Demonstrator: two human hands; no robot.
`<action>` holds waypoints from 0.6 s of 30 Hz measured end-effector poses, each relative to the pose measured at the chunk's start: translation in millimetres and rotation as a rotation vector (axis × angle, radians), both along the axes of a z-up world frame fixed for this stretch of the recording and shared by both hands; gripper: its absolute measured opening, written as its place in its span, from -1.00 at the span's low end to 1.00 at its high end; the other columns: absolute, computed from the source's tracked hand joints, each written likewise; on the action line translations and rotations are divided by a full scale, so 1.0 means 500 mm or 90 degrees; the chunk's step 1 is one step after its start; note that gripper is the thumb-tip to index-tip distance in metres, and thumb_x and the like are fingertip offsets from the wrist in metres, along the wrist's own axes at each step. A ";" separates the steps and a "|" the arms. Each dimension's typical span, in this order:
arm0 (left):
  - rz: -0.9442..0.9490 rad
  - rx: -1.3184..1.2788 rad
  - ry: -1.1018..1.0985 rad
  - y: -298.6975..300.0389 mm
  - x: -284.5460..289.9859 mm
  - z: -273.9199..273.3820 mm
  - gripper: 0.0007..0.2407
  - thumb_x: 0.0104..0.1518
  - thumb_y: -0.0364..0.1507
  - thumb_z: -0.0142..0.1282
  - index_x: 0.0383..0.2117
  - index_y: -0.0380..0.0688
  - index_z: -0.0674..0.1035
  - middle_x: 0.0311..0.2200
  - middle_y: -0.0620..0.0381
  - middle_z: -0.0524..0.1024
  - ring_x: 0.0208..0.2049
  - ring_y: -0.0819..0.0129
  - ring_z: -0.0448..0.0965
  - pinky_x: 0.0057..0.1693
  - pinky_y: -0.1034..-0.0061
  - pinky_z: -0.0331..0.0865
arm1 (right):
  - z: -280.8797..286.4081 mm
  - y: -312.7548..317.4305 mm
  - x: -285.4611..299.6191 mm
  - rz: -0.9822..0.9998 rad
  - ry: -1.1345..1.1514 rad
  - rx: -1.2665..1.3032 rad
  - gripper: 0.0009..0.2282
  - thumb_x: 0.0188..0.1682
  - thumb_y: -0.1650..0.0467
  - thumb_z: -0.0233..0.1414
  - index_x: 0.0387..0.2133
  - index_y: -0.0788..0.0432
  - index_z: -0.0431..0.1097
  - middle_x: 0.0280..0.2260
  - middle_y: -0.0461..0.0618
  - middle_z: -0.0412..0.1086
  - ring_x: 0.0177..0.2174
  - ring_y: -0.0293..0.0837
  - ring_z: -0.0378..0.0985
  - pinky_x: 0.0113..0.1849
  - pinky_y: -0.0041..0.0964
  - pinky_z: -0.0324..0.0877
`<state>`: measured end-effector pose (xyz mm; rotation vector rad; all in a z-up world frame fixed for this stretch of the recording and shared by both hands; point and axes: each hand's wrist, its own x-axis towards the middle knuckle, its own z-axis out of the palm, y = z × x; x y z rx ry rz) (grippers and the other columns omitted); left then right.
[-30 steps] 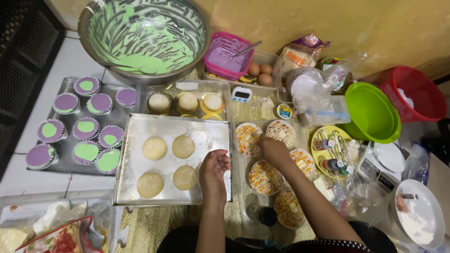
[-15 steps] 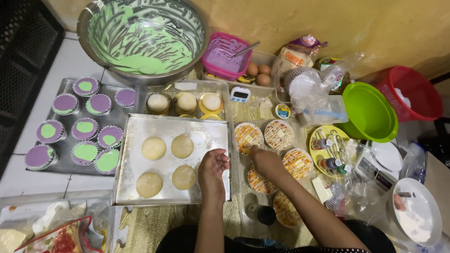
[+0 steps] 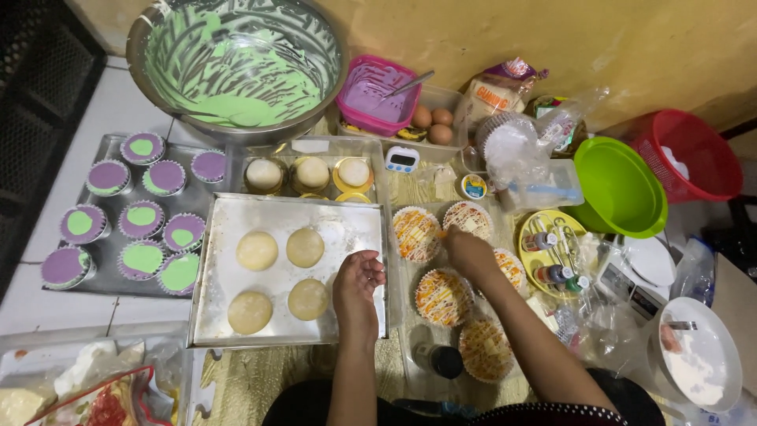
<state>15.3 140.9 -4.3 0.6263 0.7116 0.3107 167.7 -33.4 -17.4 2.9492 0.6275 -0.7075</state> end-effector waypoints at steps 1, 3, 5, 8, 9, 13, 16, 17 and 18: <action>0.000 0.000 0.000 0.000 0.000 0.001 -0.72 0.30 -0.34 -0.15 -0.23 -0.31 0.57 -0.49 0.02 0.46 -0.45 0.32 0.48 -0.21 0.50 0.40 | 0.011 0.006 -0.020 0.000 0.000 0.000 -0.76 0.07 0.43 -0.18 -0.11 0.35 0.32 -0.32 0.36 0.52 -0.22 0.37 0.64 -0.19 0.27 0.50; -0.002 0.004 0.002 0.000 -0.001 0.004 -0.72 0.29 -0.33 -0.14 -0.24 -0.31 0.58 -0.49 0.02 0.46 -0.44 0.32 0.47 -0.21 0.50 0.39 | 0.033 0.018 -0.061 0.054 0.037 -0.005 -0.77 0.08 0.44 -0.22 -0.13 0.32 0.32 -0.30 0.35 0.53 -0.20 0.34 0.64 -0.17 0.27 0.50; -0.003 0.008 0.000 0.000 -0.002 -0.001 -0.72 0.29 -0.32 -0.14 -0.23 -0.30 0.58 -0.48 0.02 0.46 -0.44 0.32 0.48 -0.20 0.50 0.39 | 0.032 0.023 -0.098 0.081 0.041 -0.012 -0.78 0.06 0.44 -0.21 -0.15 0.28 0.32 -0.32 0.31 0.53 -0.22 0.32 0.65 -0.19 0.24 0.51; -0.003 0.013 -0.001 -0.001 -0.001 -0.009 -0.71 0.29 -0.30 -0.12 -0.23 -0.30 0.58 -0.48 0.01 0.47 -0.44 0.32 0.49 -0.20 0.50 0.40 | 0.021 0.022 -0.118 0.118 0.045 -0.018 -0.80 0.05 0.43 -0.21 -0.17 0.24 0.32 -0.33 0.28 0.54 -0.24 0.30 0.66 -0.20 0.22 0.52; -0.002 0.014 0.000 -0.002 -0.001 -0.013 -0.71 0.29 -0.30 -0.12 -0.23 -0.30 0.59 -0.48 0.01 0.47 -0.44 0.31 0.49 -0.21 0.49 0.40 | 0.016 0.020 -0.119 0.127 0.045 -0.017 -0.81 0.06 0.43 -0.21 -0.17 0.24 0.32 -0.33 0.28 0.54 -0.24 0.30 0.66 -0.20 0.22 0.52; -0.007 0.012 -0.004 -0.004 0.000 -0.022 -0.71 0.29 -0.29 -0.12 -0.23 -0.28 0.59 -0.48 0.01 0.49 -0.44 0.32 0.50 -0.20 0.50 0.41 | 0.008 0.004 -0.056 0.086 0.040 -0.014 -0.80 0.07 0.45 -0.23 -0.19 0.27 0.32 -0.30 0.32 0.54 -0.19 0.32 0.64 -0.16 0.25 0.50; -0.006 0.012 -0.005 -0.002 -0.001 -0.010 -0.70 0.28 -0.29 -0.12 -0.23 -0.29 0.59 -0.48 0.02 0.47 -0.44 0.33 0.49 -0.20 0.52 0.40 | 0.052 0.014 -0.030 0.029 0.029 0.005 -0.77 0.06 0.46 -0.21 -0.13 0.32 0.34 -0.30 0.35 0.55 -0.20 0.34 0.64 -0.16 0.25 0.49; -0.008 0.014 -0.004 -0.001 -0.002 -0.006 -0.71 0.29 -0.30 -0.13 -0.23 -0.29 0.58 -0.48 0.02 0.47 -0.44 0.33 0.48 -0.20 0.52 0.40 | 0.056 0.010 -0.021 0.017 0.016 -0.013 -0.77 0.06 0.44 -0.21 -0.12 0.31 0.31 -0.31 0.31 0.54 -0.21 0.32 0.65 -0.18 0.24 0.50; -0.011 0.015 -0.003 -0.001 -0.002 -0.002 -0.71 0.29 -0.30 -0.13 -0.23 -0.29 0.58 -0.47 0.02 0.47 -0.43 0.33 0.48 -0.20 0.51 0.39 | 0.059 0.006 -0.012 0.003 0.003 -0.032 -0.76 0.05 0.42 -0.21 -0.10 0.29 0.29 -0.33 0.27 0.54 -0.23 0.29 0.66 -0.19 0.23 0.51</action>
